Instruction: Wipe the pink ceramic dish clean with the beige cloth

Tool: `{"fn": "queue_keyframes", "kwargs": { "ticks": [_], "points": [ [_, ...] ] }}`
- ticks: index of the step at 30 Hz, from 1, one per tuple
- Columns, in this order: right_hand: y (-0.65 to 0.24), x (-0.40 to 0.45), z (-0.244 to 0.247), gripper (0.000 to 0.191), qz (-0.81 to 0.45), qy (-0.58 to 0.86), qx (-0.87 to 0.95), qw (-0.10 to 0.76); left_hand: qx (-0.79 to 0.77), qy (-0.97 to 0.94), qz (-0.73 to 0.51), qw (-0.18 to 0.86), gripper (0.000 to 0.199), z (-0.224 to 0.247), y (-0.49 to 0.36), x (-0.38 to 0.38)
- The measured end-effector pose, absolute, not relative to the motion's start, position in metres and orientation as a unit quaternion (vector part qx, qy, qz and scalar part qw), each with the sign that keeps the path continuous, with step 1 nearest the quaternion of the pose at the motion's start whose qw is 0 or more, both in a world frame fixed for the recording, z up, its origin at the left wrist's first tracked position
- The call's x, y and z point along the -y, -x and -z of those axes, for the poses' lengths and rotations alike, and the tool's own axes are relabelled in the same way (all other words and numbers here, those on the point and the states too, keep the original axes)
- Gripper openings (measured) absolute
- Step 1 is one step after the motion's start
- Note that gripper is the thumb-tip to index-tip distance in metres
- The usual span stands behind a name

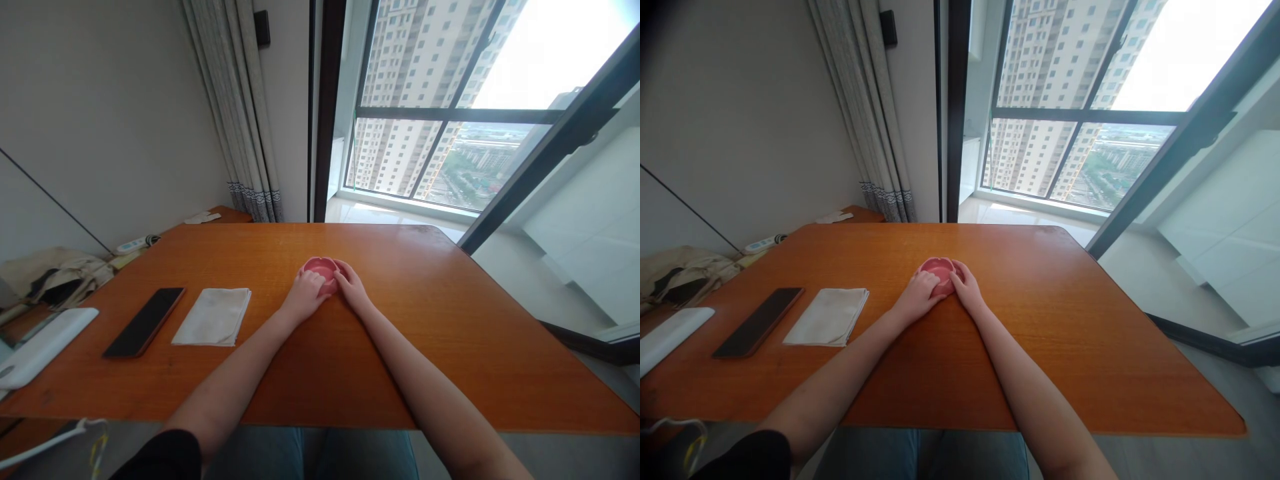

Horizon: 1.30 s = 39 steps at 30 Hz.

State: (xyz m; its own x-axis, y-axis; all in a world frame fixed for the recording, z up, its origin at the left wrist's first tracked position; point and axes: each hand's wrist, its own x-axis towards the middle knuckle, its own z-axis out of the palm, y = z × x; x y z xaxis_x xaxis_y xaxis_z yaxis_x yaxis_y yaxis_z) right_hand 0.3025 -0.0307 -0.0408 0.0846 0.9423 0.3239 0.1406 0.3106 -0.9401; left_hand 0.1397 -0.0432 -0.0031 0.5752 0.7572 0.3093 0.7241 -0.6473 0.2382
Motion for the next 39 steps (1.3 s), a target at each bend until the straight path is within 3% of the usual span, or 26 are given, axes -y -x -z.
{"fn": "queue_keyframes", "kwargs": {
  "ticks": [15, 19, 24, 30, 39],
  "points": [
    [-0.299, 0.033, 0.037, 0.031, -0.381, 0.474, 0.555, 0.568, -0.411, -0.891, -0.179, 0.079, 0.026, 0.008, -0.14, 0.043],
    [-0.298, 0.031, 0.039, 0.031, -0.39, 0.47, 0.549, 0.57, -0.415, -0.881, -0.206, 0.096, 0.041, -0.01, -0.123, 0.046],
    [-0.296, 0.028, 0.043, 0.029, -0.372, 0.486, 0.55, 0.569, -0.613, -0.745, -0.262, 0.035, 0.041, -0.029, -0.024, 0.044],
    [-0.296, 0.021, 0.052, 0.05, -0.36, 0.478, 0.54, 0.592, -0.737, -0.661, -0.139, -0.023, 0.048, -0.001, 0.085, 0.052],
    [-0.297, 0.019, 0.056, 0.059, -0.355, 0.522, 0.487, 0.603, -0.779, -0.627, -0.014, 0.015, 0.066, 0.026, 0.108, 0.057]
  ]
}}
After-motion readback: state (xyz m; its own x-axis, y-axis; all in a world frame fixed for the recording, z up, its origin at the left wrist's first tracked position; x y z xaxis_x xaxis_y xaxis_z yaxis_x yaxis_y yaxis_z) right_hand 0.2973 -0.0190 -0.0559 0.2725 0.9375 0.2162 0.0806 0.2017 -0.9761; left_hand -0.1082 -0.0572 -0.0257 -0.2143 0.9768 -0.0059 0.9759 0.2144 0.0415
